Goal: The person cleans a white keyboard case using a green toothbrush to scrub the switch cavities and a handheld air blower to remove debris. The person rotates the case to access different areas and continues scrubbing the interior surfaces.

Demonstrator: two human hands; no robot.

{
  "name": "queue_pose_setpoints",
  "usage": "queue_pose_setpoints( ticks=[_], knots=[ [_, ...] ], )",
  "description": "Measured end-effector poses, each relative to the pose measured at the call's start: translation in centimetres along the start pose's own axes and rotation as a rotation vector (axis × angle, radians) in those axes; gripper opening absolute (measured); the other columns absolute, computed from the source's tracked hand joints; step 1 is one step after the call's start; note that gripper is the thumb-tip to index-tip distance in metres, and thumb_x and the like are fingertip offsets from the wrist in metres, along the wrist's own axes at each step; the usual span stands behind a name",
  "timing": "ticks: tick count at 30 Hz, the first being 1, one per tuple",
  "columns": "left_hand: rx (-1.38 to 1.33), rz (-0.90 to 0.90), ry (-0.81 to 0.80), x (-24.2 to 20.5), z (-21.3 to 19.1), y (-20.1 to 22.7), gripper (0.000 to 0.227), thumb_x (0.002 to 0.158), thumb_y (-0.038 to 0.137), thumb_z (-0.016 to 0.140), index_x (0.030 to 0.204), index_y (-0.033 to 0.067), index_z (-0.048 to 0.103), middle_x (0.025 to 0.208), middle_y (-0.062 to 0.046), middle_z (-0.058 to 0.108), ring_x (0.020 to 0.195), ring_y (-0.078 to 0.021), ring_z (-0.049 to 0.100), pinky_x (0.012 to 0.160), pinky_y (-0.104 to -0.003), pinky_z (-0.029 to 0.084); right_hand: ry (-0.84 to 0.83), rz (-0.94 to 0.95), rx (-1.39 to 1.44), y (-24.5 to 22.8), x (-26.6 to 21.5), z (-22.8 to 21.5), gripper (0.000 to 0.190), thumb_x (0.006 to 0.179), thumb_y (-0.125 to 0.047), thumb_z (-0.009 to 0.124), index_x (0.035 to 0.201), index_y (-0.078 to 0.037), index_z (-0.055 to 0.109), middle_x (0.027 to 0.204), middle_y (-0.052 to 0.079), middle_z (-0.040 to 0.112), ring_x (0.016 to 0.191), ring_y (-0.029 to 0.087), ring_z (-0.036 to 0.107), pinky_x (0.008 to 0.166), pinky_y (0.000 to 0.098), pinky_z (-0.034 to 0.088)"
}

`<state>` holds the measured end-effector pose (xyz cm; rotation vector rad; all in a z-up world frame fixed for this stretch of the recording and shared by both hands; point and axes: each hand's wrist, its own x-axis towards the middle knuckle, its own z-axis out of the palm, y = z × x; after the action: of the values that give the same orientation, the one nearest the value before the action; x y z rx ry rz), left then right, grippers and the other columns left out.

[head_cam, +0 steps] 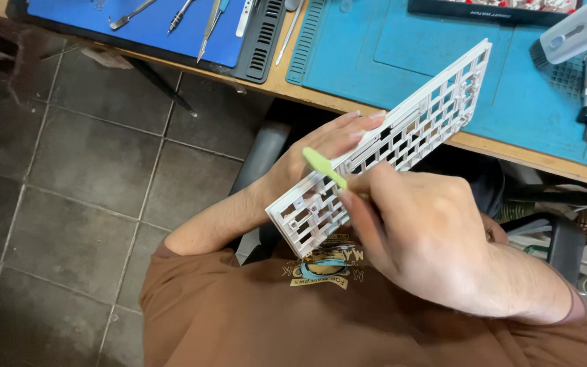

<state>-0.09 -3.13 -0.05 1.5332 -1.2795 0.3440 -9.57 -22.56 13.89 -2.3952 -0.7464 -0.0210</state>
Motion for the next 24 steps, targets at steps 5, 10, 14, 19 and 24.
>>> queue_pose_setpoints(
  ticks=[5, 10, 14, 19, 24],
  knots=[
    [0.148, 0.085, -0.038, 1.4, -0.4, 1.3, 0.039, 0.128, 0.008, 0.057, 0.159, 0.0015, 0.033, 0.165, -0.033, 0.055, 0.157, -0.0440, 0.064, 0.141, -0.064, 0.053, -0.337, -0.280, 0.539, -2.1, 1.2, -2.9, 0.022, 0.116, -0.022, 0.055, 0.098, -0.009, 0.056, 0.071, 0.011, 0.061, 0.054, 0.038, 0.053, 0.052, 0.0446, 0.041],
    [0.182, 0.108, -0.021, 1.3, -0.2, 0.9, 0.043, 0.127, 0.011, 0.062, 0.158, 0.0000, 0.033, 0.163, -0.035, 0.056, 0.155, -0.0442, 0.066, 0.139, -0.063, 0.055, -0.009, 0.001, 0.018, -0.4, -1.6, -2.5, 0.022, 0.108, -0.027, 0.068, 0.092, -0.013, 0.062, 0.063, 0.000, 0.064, 0.050, 0.026, 0.058, 0.048, 0.0412, 0.044],
    [0.106, 0.093, -0.035, 1.2, -0.6, 0.6, 0.071, 0.124, 0.057, 0.049, 0.166, 0.0037, 0.028, 0.167, -0.033, 0.053, 0.161, -0.0449, 0.061, 0.142, -0.067, 0.051, -0.554, -0.261, 0.511, 0.0, -0.4, -4.3, 0.024, 0.118, -0.029, 0.054, 0.104, -0.012, 0.062, 0.075, 0.008, 0.072, 0.058, 0.035, 0.067, 0.049, 0.0434, 0.045],
    [-0.668, -0.252, 0.152, 0.4, -1.4, 2.5, 0.074, 0.109, 0.036, 0.079, 0.168, 0.0141, 0.041, 0.182, -0.021, 0.031, 0.157, -0.0555, 0.052, 0.107, -0.067, 0.057, 0.127, 0.272, -0.149, 8.3, -5.0, -4.4, 0.017, 0.115, -0.028, 0.072, 0.112, -0.011, 0.074, 0.082, -0.002, 0.078, 0.065, 0.019, 0.073, 0.060, 0.0371, 0.052],
    [-1.842, -1.375, 0.342, 4.1, -5.6, 1.3, 0.056, 0.104, 0.038, 0.072, 0.159, 0.0297, 0.063, 0.167, -0.026, 0.050, 0.117, -0.0623, 0.061, 0.063, -0.081, 0.064, 0.359, 0.623, -0.696, 20.1, -7.9, -3.5, 0.019, 0.122, -0.027, 0.068, 0.130, -0.011, 0.065, 0.083, 0.000, 0.074, 0.069, 0.040, 0.073, 0.061, 0.0528, 0.049]
  ],
)
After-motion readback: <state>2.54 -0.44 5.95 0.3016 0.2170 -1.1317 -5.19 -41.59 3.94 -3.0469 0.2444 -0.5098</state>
